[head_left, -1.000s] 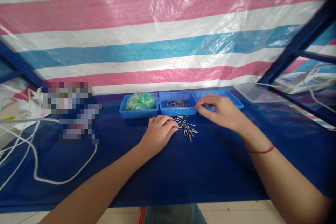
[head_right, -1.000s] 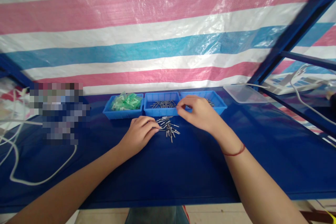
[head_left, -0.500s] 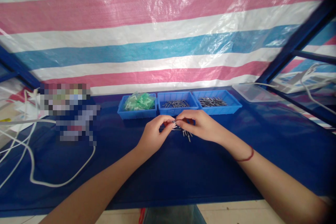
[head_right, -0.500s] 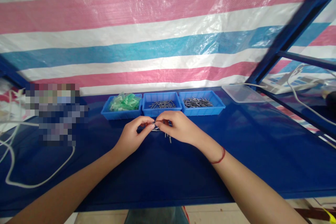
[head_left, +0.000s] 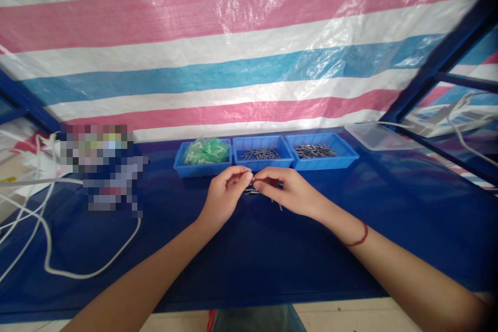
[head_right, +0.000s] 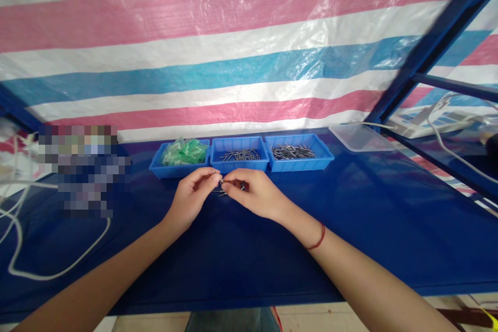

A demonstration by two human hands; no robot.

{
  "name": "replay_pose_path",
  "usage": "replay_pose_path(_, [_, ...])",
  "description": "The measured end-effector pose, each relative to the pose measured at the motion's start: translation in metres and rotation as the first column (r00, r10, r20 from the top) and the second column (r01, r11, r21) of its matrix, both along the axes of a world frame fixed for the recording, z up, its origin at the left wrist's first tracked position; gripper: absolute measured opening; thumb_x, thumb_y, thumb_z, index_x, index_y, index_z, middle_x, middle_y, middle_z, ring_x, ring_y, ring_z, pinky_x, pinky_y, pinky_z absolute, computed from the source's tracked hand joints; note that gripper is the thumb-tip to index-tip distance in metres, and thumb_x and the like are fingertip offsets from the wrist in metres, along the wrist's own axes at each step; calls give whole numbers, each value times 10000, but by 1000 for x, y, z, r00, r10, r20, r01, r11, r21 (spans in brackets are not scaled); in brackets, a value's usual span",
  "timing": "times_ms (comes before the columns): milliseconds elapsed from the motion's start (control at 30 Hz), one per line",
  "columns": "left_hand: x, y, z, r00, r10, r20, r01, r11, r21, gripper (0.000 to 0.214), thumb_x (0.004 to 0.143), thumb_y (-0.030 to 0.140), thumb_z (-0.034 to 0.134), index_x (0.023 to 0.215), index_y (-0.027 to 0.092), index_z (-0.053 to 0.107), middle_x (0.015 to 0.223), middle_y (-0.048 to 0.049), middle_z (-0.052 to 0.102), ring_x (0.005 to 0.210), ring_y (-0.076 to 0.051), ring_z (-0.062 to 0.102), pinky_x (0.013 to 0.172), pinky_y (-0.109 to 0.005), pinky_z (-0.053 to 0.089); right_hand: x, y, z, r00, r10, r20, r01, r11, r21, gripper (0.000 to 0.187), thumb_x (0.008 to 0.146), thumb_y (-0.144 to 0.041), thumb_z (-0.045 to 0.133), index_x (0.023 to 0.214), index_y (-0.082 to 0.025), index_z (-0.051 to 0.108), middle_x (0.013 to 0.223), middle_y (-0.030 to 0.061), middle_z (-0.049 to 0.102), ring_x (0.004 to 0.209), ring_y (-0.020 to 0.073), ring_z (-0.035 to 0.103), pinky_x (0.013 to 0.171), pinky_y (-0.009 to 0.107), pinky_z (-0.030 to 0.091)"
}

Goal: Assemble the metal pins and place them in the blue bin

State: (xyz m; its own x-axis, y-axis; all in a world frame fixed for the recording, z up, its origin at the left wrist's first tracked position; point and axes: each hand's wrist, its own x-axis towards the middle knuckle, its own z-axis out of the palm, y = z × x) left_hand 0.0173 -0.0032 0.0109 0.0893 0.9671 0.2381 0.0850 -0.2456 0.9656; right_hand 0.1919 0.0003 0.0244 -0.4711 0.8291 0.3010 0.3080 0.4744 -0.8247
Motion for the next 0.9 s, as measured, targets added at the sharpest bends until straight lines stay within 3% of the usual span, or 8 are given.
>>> replay_pose_path(200, [-1,-1,0,999,-50,1,50,999,-2,207,812,338,635,912,160,670,914,-37,689,849,-149,636,792,-247,490,-2,1,-4,996,-6,-91,-1,997,-71,206,874,-327,547,864,-162,670,812,33,650,682,125,541,616,261,427])
replay_pose_path(500, [-1,-1,-2,998,-58,-33,58,998,-2,189,832,316,607,937,164,648,923,-39,659,857,-150,611,755,-233,470,3,4,-2,970,-76,-232,47,991,-128,176,826,-348,622,781,-183,585,680,-20,531,594,102,455,564,257,381])
replay_pose_path(600, [-2,0,-5,989,-66,-134,71,997,34,197,859,326,577,963,173,645,937,-43,653,856,-156,605,741,-243,468,4,4,1,966,-94,-239,71,992,-104,208,831,-383,614,776,-185,582,671,-21,520,586,102,446,551,255,374])
replay_pose_path(700, [-3,-2,-6,933,-30,-358,91,984,154,186,881,301,548,995,191,646,976,-53,637,905,-176,594,775,-277,471,12,10,6,964,-166,-207,163,986,-31,230,834,-398,599,742,-188,582,690,-6,559,623,119,491,586,261,405])
replay_pose_path(800, [-5,-6,-7,796,80,-600,138,941,309,215,881,295,551,1053,217,653,1064,-68,605,997,-211,550,913,-362,437,35,23,11,917,-371,-143,385,919,81,256,844,-422,560,750,-188,610,709,16,620,648,145,542,611,275,423])
replay_pose_path(900, [-6,-8,-8,645,140,-752,193,922,337,289,885,348,544,1132,238,645,1155,-73,578,1007,-229,523,941,-404,417,74,40,13,755,-655,1,637,735,233,256,818,-419,581,729,-181,607,642,34,620,574,159,533,557,289,388])
